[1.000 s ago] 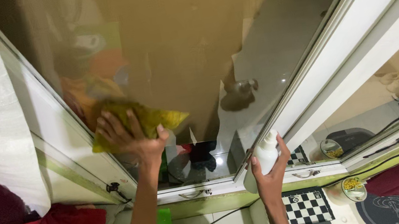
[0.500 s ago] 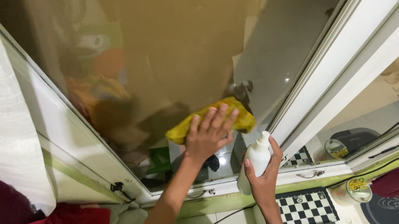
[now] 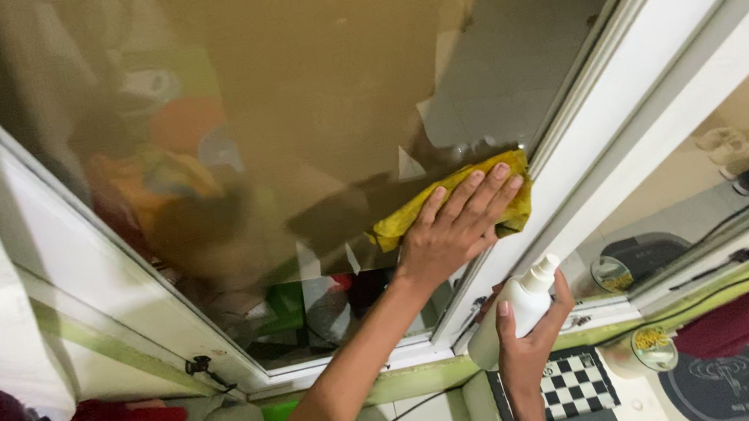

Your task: The person wipes a glass window using a cloth and a spray bottle.

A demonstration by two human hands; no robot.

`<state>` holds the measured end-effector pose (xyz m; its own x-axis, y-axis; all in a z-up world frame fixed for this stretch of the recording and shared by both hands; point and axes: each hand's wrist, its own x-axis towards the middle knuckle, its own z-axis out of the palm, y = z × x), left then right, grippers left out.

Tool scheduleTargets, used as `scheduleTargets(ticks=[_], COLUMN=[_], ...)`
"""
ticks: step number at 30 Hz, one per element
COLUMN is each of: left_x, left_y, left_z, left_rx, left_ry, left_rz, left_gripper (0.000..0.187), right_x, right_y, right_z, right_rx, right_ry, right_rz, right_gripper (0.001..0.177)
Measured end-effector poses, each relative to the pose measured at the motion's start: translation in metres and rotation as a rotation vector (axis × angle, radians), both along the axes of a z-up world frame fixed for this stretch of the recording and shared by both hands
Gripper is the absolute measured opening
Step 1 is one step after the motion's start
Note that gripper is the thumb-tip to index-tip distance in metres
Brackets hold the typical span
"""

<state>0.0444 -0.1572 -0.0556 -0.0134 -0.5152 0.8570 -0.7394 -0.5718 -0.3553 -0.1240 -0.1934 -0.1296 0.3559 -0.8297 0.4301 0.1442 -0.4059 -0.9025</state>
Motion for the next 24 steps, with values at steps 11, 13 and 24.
scheduleTargets(ticks=[11,13,24], left_x=[0.049,0.065,0.074], left_y=[0.069,0.093,0.158], left_z=[0.023,0.030,-0.025], left_rx=[0.125,0.051,-0.580], left_ry=[-0.049,0.059,0.357], left_rz=[-0.002,-0.001,0.178], left_gripper=[0.096,0.094,0.070], right_x=[-0.031,-0.031,-0.013], right_y=[-0.016,-0.019,0.008], right_z=[-0.004,-0.005,-0.001], right_rx=[-0.028,-0.041,-0.200], right_ry=[0.070,0.065,0.083], right_rz=[-0.110,-0.122,-0.075], right_gripper=[0.075,0.075,0.077])
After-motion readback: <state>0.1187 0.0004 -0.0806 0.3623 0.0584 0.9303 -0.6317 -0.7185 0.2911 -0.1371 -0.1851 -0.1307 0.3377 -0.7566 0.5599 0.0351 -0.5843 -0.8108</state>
